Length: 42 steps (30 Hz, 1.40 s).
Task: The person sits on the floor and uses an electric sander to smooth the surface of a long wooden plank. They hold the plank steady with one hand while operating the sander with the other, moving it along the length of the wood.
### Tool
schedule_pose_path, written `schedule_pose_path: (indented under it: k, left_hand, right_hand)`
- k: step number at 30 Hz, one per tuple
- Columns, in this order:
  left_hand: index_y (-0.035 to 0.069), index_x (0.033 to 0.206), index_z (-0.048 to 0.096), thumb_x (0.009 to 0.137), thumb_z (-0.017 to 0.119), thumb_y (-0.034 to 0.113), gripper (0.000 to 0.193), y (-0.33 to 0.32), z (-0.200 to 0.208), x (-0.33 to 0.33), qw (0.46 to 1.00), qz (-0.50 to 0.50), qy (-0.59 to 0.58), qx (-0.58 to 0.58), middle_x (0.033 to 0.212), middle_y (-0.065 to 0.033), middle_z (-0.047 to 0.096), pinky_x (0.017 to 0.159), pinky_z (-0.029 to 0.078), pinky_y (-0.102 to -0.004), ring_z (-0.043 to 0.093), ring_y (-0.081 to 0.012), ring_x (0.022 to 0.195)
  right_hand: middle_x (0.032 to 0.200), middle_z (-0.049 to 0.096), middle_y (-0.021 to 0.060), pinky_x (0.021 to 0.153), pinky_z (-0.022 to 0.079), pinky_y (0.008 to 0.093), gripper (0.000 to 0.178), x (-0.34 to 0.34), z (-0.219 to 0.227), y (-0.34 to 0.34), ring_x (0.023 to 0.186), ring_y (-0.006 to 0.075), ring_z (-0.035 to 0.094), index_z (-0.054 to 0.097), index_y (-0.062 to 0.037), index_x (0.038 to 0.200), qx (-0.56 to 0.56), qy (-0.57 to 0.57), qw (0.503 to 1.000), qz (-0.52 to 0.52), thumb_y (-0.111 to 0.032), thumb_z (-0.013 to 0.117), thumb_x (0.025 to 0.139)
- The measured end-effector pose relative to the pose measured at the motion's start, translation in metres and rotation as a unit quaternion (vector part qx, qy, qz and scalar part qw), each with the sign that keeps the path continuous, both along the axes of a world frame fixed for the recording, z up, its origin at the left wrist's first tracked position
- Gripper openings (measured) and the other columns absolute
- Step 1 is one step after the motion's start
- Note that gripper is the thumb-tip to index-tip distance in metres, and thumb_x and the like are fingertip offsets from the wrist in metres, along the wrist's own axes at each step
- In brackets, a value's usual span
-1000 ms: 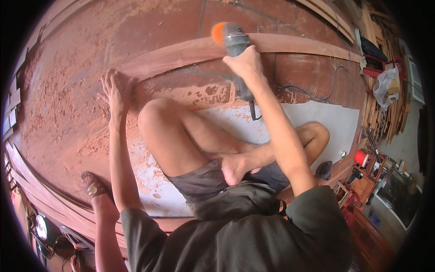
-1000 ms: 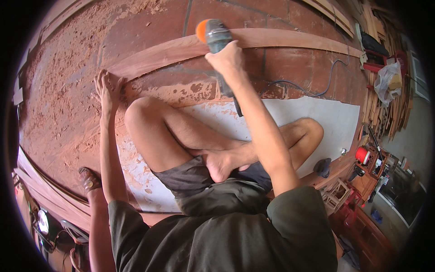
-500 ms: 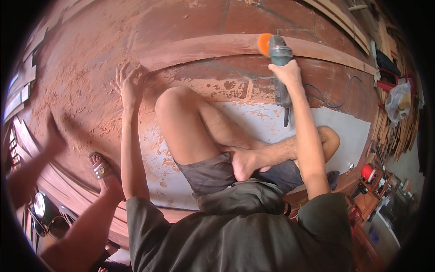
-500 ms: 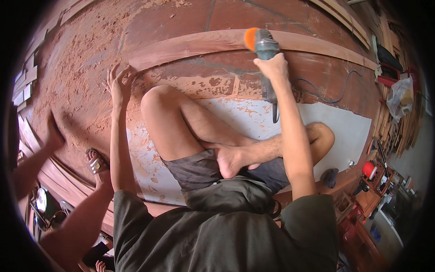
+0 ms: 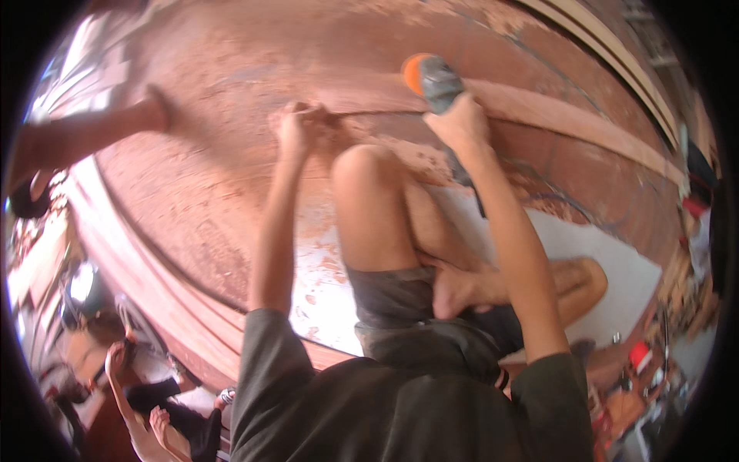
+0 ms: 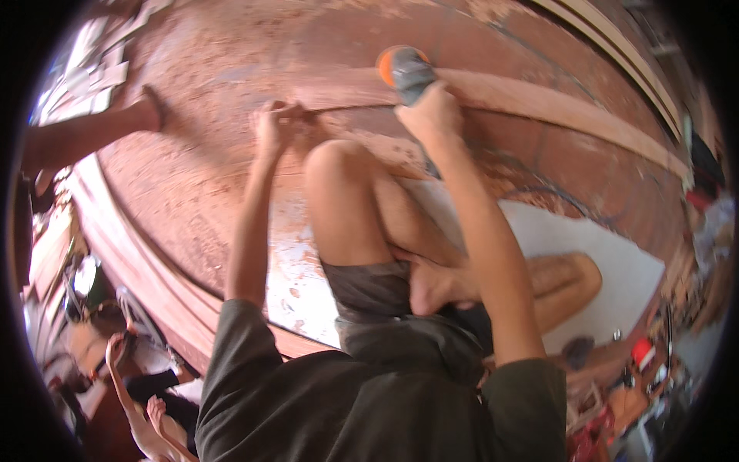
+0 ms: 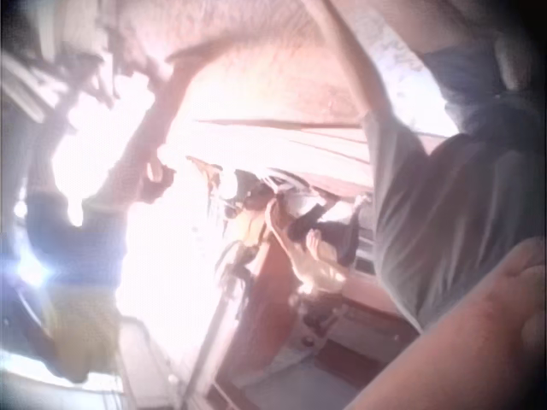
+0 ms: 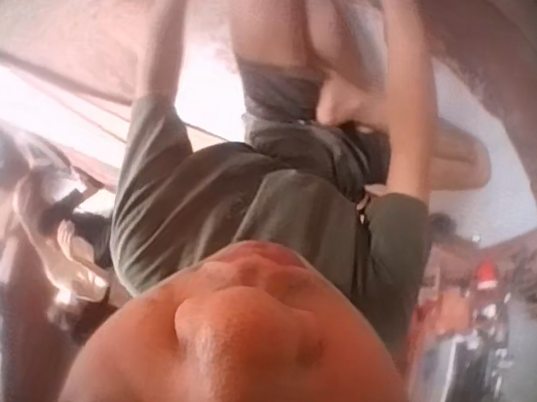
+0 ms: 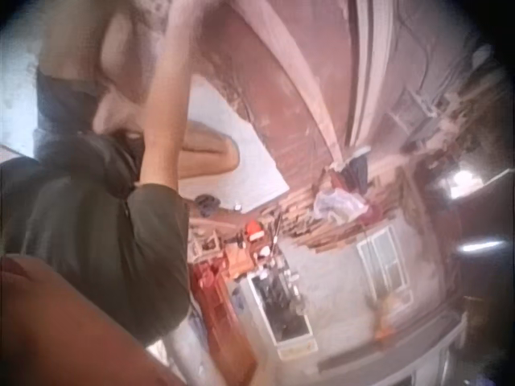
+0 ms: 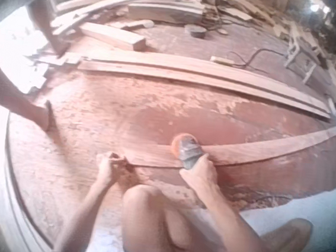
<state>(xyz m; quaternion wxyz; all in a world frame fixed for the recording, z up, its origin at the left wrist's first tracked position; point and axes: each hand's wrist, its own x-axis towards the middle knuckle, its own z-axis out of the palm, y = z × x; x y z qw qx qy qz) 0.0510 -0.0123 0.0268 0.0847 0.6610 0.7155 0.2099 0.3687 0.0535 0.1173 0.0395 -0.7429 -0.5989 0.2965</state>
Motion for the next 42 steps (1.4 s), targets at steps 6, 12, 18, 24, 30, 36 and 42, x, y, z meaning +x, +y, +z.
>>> schedule_pose_path:
  k: [6, 12, 18, 24, 30, 36, 42]
  left_hand:
    - [0.027, 0.09, 0.081, 0.08, 0.075, 0.026, 0.011, 0.019, -0.014, 0.014, 0.999, 0.018, -0.001, -0.05, 0.111, -0.0021, 0.069, 0.118, 0.017, -0.0638, 0.055, -0.0292, 0.118]
    - [0.027, 0.096, 0.083, 0.082, 0.073, 0.027, 0.017, 0.022, 0.0, -0.007, 0.992, -0.007, 0.035, -0.123, 0.114, -0.0002, 0.069, 0.119, 0.009, -0.0717, 0.052, -0.0332, 0.122]
    - [0.024, 0.1, 0.079, 0.08, 0.077, 0.027, 0.021, 0.027, -0.028, -0.016, 0.989, -0.031, 0.04, -0.138, 0.121, -0.0065, 0.069, 0.121, 0.005, -0.0702, 0.052, -0.0355, 0.131]
    - [0.021, 0.107, 0.08, 0.096, 0.064, 0.02, 0.019, 0.017, 0.014, -0.005, 0.99, -0.063, -0.001, -0.123, 0.114, -0.0057, 0.071, 0.116, 0.011, -0.0737, 0.057, -0.0313, 0.121]
    - [0.022, 0.1, 0.081, 0.089, 0.073, 0.024, 0.013, 0.007, 0.007, -0.012, 0.995, -0.037, -0.036, -0.081, 0.108, -0.0018, 0.068, 0.119, 0.009, -0.0721, 0.055, -0.0282, 0.122]
    - [0.028, 0.104, 0.081, 0.094, 0.067, 0.033, 0.018, 0.013, 0.002, -0.005, 0.991, -0.039, 0.016, -0.126, 0.117, 0.0014, 0.067, 0.116, 0.01, -0.0735, 0.051, -0.0288, 0.128]
    - [0.024, 0.107, 0.081, 0.09, 0.073, 0.027, 0.019, 0.006, 0.01, -0.01, 0.99, -0.049, -0.048, -0.121, 0.118, -0.0008, 0.066, 0.118, 0.008, -0.0735, 0.049, -0.0285, 0.13]
  right_hand:
    - [0.11, 0.07, 0.0317, 0.09, 0.055, 0.0504, 0.062, 0.071, -0.01, 0.014, 0.109, 0.045, 0.067, 0.065, 0.0042, 0.114, 0.072, 0.0, 0.997, -0.003, -0.033, 0.083, 0.068]
    - [0.113, 0.07, 0.03, 0.095, 0.053, 0.0488, 0.062, 0.122, -0.006, -0.008, 0.111, 0.0451, 0.066, 0.062, 0.0028, 0.12, 0.105, -0.023, 0.99, -0.091, -0.028, 0.078, 0.07]
    - [0.112, 0.071, 0.0297, 0.092, 0.055, 0.0478, 0.07, 0.137, -0.005, 0.001, 0.108, 0.0434, 0.068, 0.065, 0.0023, 0.121, 0.06, -0.016, 0.993, -0.097, -0.041, 0.084, 0.069]
    - [0.106, 0.072, 0.03, 0.09, 0.057, 0.0464, 0.066, 0.029, 0.009, -0.023, 0.103, 0.0438, 0.071, 0.058, 0.0072, 0.118, 0.022, -0.004, 0.998, -0.052, -0.03, 0.08, 0.068]
    - [0.107, 0.071, 0.0303, 0.091, 0.057, 0.0463, 0.071, 0.023, 0.01, -0.049, 0.103, 0.0436, 0.071, 0.055, 0.0091, 0.123, 0.005, -0.013, 1.0, -0.022, -0.029, 0.079, 0.068]
    - [0.103, 0.073, 0.0255, 0.09, 0.054, 0.0419, 0.063, 0.113, 0.018, -0.039, 0.101, 0.0328, 0.072, 0.067, 0.0075, 0.11, -0.014, -0.097, 0.99, -0.106, -0.036, 0.084, 0.067]
    - [0.117, 0.068, 0.0321, 0.096, 0.052, 0.0438, 0.075, 0.078, -0.003, -0.043, 0.112, 0.0391, 0.068, 0.062, 0.011, 0.117, 0.006, -0.072, 0.993, -0.089, -0.04, 0.082, 0.067]
